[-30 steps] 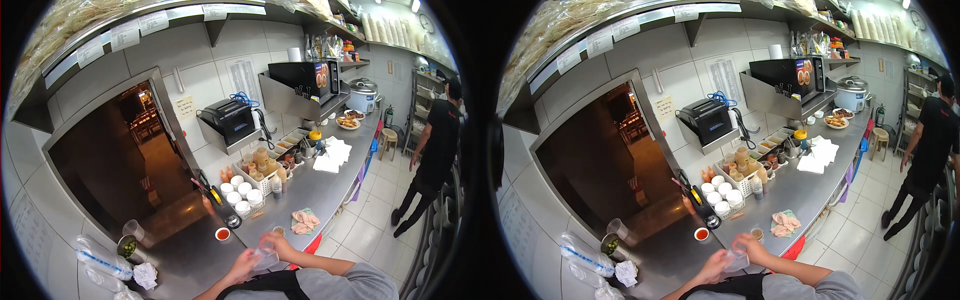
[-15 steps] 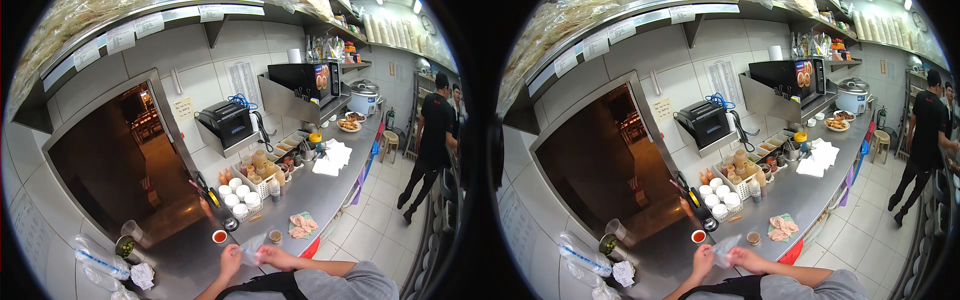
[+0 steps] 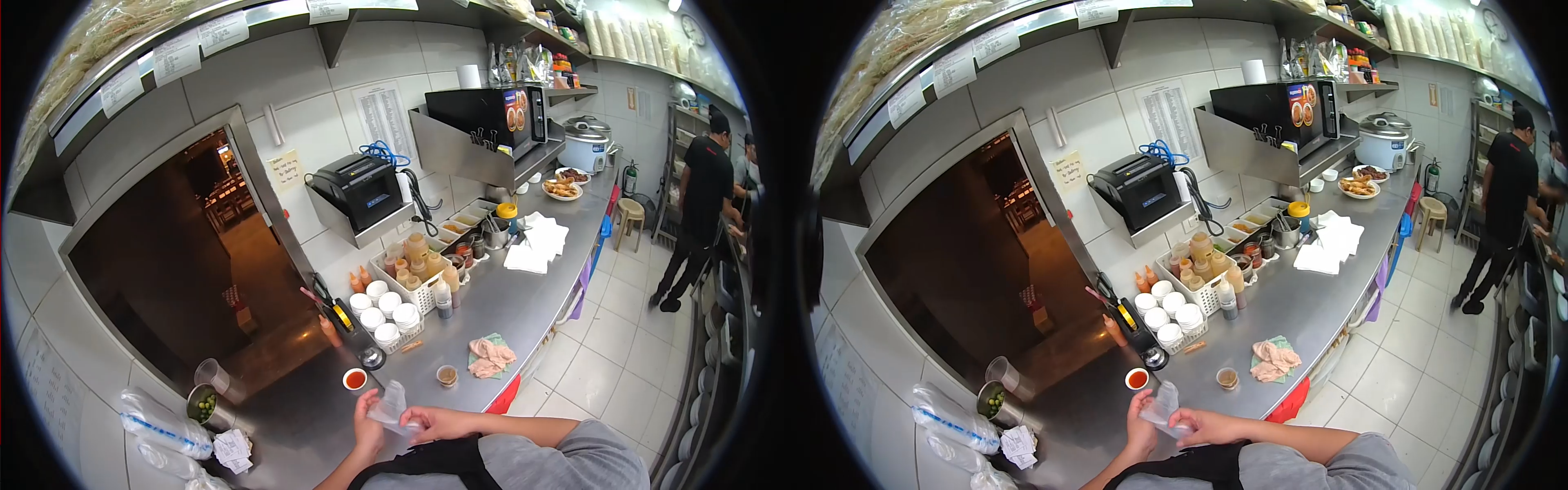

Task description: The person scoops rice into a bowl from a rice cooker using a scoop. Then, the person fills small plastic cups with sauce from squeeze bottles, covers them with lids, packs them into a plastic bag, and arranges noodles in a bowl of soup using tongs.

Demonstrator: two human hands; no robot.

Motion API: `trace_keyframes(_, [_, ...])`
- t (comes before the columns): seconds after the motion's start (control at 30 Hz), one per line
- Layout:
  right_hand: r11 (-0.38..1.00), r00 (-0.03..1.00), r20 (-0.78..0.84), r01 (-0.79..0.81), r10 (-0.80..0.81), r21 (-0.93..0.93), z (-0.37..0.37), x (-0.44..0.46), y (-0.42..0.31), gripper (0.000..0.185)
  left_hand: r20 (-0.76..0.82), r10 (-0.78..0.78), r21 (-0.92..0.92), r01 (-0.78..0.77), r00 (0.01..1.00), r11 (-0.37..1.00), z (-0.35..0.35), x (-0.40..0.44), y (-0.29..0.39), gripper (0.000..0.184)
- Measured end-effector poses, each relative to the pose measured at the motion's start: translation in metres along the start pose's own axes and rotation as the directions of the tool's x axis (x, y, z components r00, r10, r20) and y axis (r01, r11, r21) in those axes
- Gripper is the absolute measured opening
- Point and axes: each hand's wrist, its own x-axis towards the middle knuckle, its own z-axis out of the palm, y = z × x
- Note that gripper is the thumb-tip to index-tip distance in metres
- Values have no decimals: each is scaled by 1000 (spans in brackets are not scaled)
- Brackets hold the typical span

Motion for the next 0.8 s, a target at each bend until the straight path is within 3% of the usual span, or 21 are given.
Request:
trace_keyframes(0.03, [992,987,-161,-19,-1,-124,-1,0,-2,31,60,-11,-177,21,998,984,6,-2,-1,43])
trace_keyframes(0.1, [717,732,-536,-93,-421,-691,-27,7,19,31,317,55,-336,58,947,940,19,-18,15,49])
trace_keyframes(0.13, [816,625,-657,-56,-421,-576,-62,16,42,33,318,42,-332,69,947,941,22,-21,25,49])
trace_keyframes(0.17, [893,512,-768,-3,-385,-450,-85,19,63,36,541,-26,-66,73,841,995,25,-25,33,49])
trace_keyframes(0.2, [902,517,-776,-17,-362,-432,-75,16,57,36,707,-153,194,19,690,981,25,-32,33,49])
trace_keyframes(0.27, [963,662,-701,154,-266,-220,-50,11,35,42,427,-30,314,-117,904,942,28,-29,30,52])
trace_keyframes(0.3, [975,668,-711,127,-221,-184,-29,4,20,42,349,246,476,-397,904,785,16,-12,17,51])
trace_keyframes(0.33, [992,881,-469,14,-71,-125,-3,-5,-4,46,138,58,188,-84,989,979,0,10,-17,51])
trace_keyframes(0.37, [991,982,-166,-104,88,-85,12,-8,-15,52,66,84,346,-102,994,933,-8,10,-7,51])
trace_keyframes(0.4, [848,990,-134,-26,-53,-530,17,-8,-8,59,90,401,561,-379,912,736,-5,5,-5,51])
trace_keyframes(0.43, [788,942,-202,94,-268,-608,14,-7,8,53,67,377,429,-368,924,825,9,-9,10,51])
trace_keyframes(0.47, [799,889,-411,-94,-201,-593,3,-7,13,48,222,374,487,-435,900,758,1,-8,2,51])
trace_keyframes(0.5, [789,792,-596,-278,-135,-548,-13,-5,18,44,366,109,312,-232,924,921,6,-19,0,49])
trace_keyframes(0.53, [747,689,-656,-251,-309,-616,-43,-3,40,42,528,-109,152,33,842,988,11,-30,5,47])
trace_keyframes(0.57, [680,562,-669,-238,-486,-694,-65,-5,59,40,516,-132,148,64,846,987,13,-37,14,47])
trace_keyframes(0.6, [683,578,-671,-249,-464,-687,-59,-7,62,40,675,-79,238,-115,734,965,15,-43,25,41])
trace_keyframes(0.63, [861,615,-725,-141,-311,-489,-53,-8,64,43,809,-55,282,-303,586,910,15,-46,29,35])
trace_keyframes(0.67, [970,662,-735,-48,-148,-239,-44,-9,60,45,796,-59,280,-280,603,918,7,-39,18,35])
trace_keyframes(0.7, [990,785,-603,-116,140,79,-28,-11,42,52,638,17,406,-354,770,842,-7,-27,-1,28])
trace_keyframes(0.73, [987,791,-590,-139,160,81,-17,-12,33,52,452,123,545,-383,883,746,-18,-20,-12,22])
trace_keyframes(0.8, [983,974,-138,-185,181,-14,-4,-11,25,52,390,123,680,-376,913,629,-30,-21,-6,17])
